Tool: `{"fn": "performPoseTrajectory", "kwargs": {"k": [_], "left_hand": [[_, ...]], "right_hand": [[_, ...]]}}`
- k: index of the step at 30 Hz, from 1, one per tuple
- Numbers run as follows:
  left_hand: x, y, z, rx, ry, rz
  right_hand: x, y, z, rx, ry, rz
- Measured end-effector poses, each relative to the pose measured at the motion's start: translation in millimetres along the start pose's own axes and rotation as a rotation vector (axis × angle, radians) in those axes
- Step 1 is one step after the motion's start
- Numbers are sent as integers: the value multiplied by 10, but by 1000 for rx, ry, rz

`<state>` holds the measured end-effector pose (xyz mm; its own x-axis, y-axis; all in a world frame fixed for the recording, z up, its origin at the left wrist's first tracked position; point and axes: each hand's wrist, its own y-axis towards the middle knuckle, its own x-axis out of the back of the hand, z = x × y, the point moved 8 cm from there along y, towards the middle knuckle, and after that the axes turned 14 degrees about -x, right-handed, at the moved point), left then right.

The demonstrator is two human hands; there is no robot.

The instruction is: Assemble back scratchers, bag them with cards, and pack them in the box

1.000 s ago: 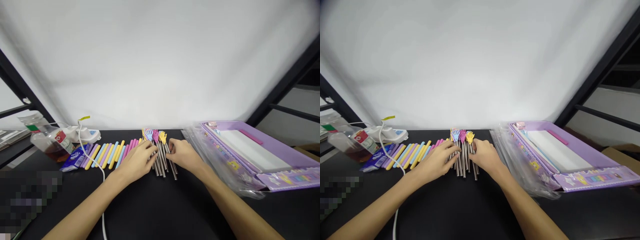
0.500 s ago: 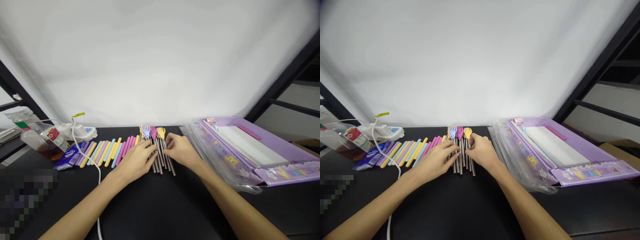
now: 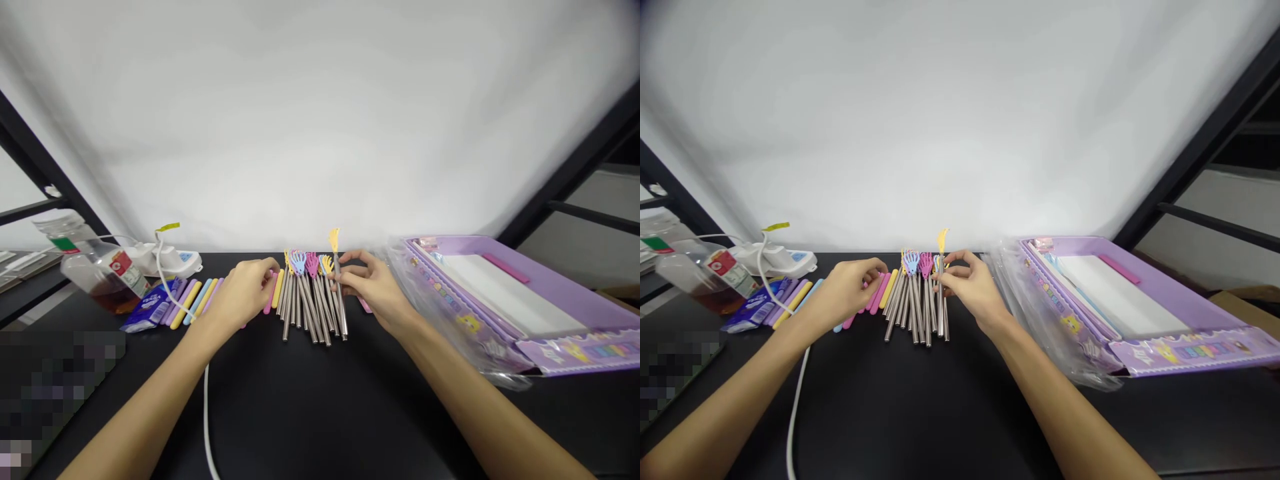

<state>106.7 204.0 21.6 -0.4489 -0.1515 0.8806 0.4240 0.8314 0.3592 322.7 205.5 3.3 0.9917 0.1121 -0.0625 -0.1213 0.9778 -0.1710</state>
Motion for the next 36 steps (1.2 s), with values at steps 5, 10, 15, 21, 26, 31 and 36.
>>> {"fn": "performPoseTrajectory", "kwargs": {"k": [5, 10, 15, 21, 26, 31, 36], "left_hand": [[-87, -54, 78, 52, 34, 97], [-158, -54, -93, -15, 123, 111], [-184, -40, -70, 36, 142, 105], [-191, -12, 14, 124, 145, 138], [-192, 29, 44, 176, 140, 137], [-47, 54, 26, 228, 85, -7], [-54, 33, -114, 182, -499, -148]], "right_hand": [[-76, -27, -40, -26, 12, 37], [-98, -23, -58, -20, -15, 37], [-100, -24, -65, -28, -8, 44], [-105, -27, -58, -25, -4, 46], [-109, -12, -60, -15, -1, 55], [-97, -31, -53, -18, 47, 52], [-24, -58, 13, -33, 241, 45]]}}
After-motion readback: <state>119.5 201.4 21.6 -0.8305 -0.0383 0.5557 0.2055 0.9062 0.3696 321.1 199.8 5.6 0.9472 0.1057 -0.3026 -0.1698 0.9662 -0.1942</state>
